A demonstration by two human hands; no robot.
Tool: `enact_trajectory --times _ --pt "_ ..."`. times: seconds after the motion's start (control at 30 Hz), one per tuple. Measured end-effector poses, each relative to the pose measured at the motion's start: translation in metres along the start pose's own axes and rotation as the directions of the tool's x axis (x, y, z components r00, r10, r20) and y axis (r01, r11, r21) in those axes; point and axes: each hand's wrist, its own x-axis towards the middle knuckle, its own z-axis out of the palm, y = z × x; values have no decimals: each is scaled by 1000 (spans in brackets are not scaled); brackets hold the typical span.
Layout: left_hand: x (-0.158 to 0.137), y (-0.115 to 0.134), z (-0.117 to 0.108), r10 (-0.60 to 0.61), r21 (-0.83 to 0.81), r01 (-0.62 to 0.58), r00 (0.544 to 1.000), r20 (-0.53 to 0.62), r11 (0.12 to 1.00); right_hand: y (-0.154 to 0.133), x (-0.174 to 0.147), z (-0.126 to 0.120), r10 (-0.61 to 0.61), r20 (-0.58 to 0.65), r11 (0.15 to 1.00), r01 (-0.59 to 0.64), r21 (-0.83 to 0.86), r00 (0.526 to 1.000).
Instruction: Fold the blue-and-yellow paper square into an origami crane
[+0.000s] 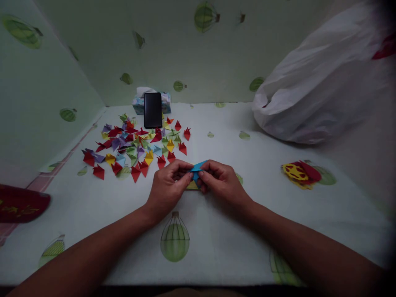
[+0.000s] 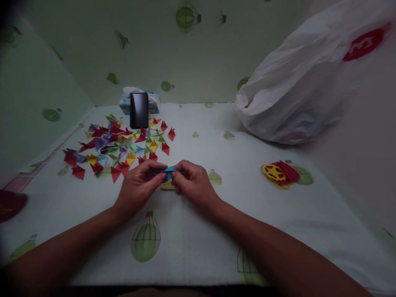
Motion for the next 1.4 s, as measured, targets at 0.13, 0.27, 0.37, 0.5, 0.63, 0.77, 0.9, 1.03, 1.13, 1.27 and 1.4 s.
enact_trajectory --times 0.13,0.27,0.37,0.5,0.63,0.77,0.9,1.03,1.13,1.27,1.4 --pt "0 -1 0 37 26 -37 999 3 999 1 1 1 20 0 998 -20 56 1000" --pt "0 0 0 114 65 -113 993 -10 991 0 1 1 41 7 996 -41 83 999" --pt "-1 1 0 152 118 -149 988 -19 982 1 1 0 35 10 996 -36 84 999" --pt "-1 1 0 164 132 -159 986 -30 978 3 0 0 26 8 996 -26 90 1000" --pt "-1 2 0 160 132 -155 987 -31 979 3 0 1 14 8 994 -14 104 1000" --pt "-2 3 1 86 74 -84 996 -28 994 1 0 0 18 16 993 -20 119 1000" --pt "-2 4 1 63 84 -60 997 -41 995 1 1 0 18 26 994 -20 108 1000" --pt "-3 5 1 93 123 -88 995 -37 989 1 1 0 14 13 993 -15 117 1000" --pt "-3 6 0 121 151 -114 992 -43 982 2 2 0 20 28 986 -25 166 999" --pt "-2 5 -1 153 167 -142 986 -60 976 5 2 1 27 29 961 -34 275 999" --pt "0 6 -1 149 147 -144 989 -25 979 5 2 1 43 14 956 -45 289 999"
